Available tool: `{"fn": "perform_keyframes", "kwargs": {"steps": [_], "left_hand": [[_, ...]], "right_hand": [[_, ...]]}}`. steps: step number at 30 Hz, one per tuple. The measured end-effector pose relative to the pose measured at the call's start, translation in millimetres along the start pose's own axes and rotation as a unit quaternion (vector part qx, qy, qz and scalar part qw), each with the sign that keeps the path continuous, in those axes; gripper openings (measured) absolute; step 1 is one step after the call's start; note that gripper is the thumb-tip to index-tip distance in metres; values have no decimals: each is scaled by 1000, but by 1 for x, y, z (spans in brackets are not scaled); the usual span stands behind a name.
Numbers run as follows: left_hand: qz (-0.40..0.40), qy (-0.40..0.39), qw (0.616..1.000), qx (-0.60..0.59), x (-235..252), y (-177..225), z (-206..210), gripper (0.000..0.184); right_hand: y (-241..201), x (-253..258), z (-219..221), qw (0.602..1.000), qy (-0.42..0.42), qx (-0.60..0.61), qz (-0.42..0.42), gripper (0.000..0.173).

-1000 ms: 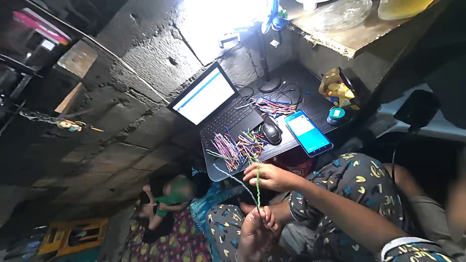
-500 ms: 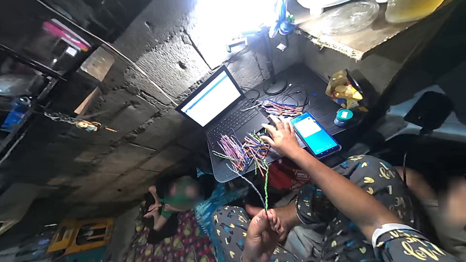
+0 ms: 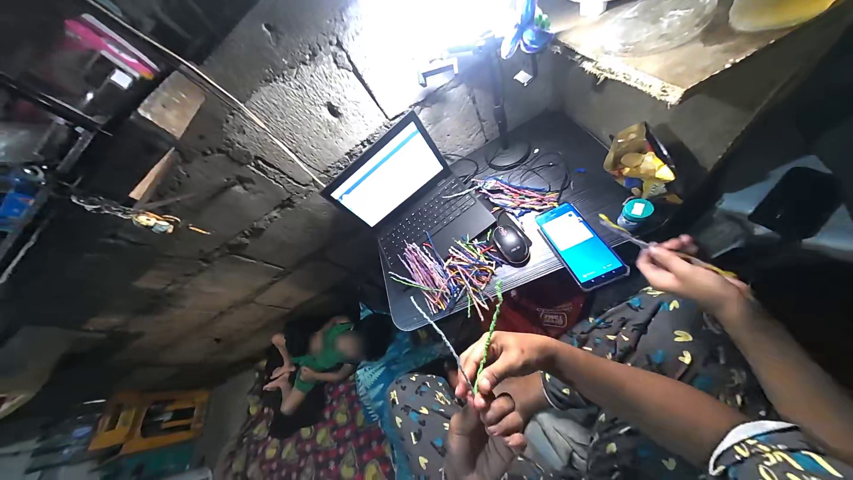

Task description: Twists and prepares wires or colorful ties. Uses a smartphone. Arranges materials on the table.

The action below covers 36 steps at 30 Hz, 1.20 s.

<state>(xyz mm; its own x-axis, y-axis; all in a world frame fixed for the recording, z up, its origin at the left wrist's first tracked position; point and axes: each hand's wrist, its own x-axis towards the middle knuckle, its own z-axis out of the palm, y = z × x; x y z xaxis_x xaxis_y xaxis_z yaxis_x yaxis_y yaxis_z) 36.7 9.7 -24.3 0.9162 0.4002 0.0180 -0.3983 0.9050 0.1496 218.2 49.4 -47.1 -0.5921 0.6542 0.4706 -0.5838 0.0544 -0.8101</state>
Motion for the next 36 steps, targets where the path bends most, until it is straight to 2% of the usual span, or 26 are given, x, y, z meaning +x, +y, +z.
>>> {"fn": "perform_keyframes", "kwargs": {"steps": [2, 5, 7, 8, 9, 10, 12, 13, 14, 15, 16, 18, 20, 23, 25, 28, 30, 33, 34, 35, 36], "left_hand": [[-3, -4, 1000, 0, -2, -1, 1, 19], [9, -8, 1000, 18, -2, 0, -2, 20], [51, 16, 994, 98, -1, 1, -2, 20], [98, 56, 978, 177, -2, 1, -1, 20], [160, 117, 939, 282, -2, 0, 1, 19], [227, 188, 865, 407, -1, -1, 2, 16], [311, 262, 647, 645, 0, 4, -1, 16], [332, 276, 554, 712, 0, 7, -2, 16], [339, 286, 504, 741, 1, 9, -2, 17], [340, 296, 491, 746, 1, 10, -2, 17], [340, 302, 499, 738, 0, 11, -1, 16], [333, 304, 551, 702, -2, 11, 2, 15], [309, 293, 652, 627, -6, 12, 7, 15], [231, 238, 798, 502, -12, 13, 15, 16], [168, 192, 871, 420, -15, 12, 15, 17], [105, 131, 944, 285, -15, 7, 8, 19], [72, 88, 970, 216, -13, 6, 2, 19], [86, 98, 968, 215, -11, 6, 0, 19], [117, 128, 951, 257, -11, 5, 1, 18], [161, 167, 916, 326, -10, 5, 2, 17], [219, 213, 851, 426, -8, 5, 2, 17]], "right_hand": [[-1, 0, 2, 1000, 10, 1, -11, 14], [-5, -1, 2, 996, 36, -62, -46, 12], [-16, -1, 4, 985, 79, -144, -55, 18], [-23, 0, 7, 975, 108, -189, -45, 20], [-25, 0, 9, 966, 129, -222, -41, 22], [-22, -1, 8, 957, 146, -248, -44, 23], [-15, -1, 13, 938, 206, -276, -41, 25], [-13, 0, 17, 930, 235, -282, -25, 26], [-13, 1, 21, 925, 256, -281, -3, 25], [-13, 2, 23, 923, 264, -280, 13, 25], [-14, 3, 22, 926, 257, -276, 18, 25], [-17, 1, 16, 944, 207, -257, 11, 24], [-19, -2, 9, 962, 145, -232, 10, 26], [-24, -5, 4, 975, 87, -194, 65, 33], [-20, -5, 4, 985, 67, -139, 70, 33], [-12, -2, 8, 997, 57, -44, 24, 20], [-9, -2, 12, 998, 66, -23, -4, 8], [-8, -2, 13, 990, 101, -82, -56, 10], [-9, -2, 14, 984, 121, -113, -66, 13], [-10, -1, 16, 977, 147, -142, -65, 15], [-11, -1, 18, 969, 177, -166, -53, 17]]}}
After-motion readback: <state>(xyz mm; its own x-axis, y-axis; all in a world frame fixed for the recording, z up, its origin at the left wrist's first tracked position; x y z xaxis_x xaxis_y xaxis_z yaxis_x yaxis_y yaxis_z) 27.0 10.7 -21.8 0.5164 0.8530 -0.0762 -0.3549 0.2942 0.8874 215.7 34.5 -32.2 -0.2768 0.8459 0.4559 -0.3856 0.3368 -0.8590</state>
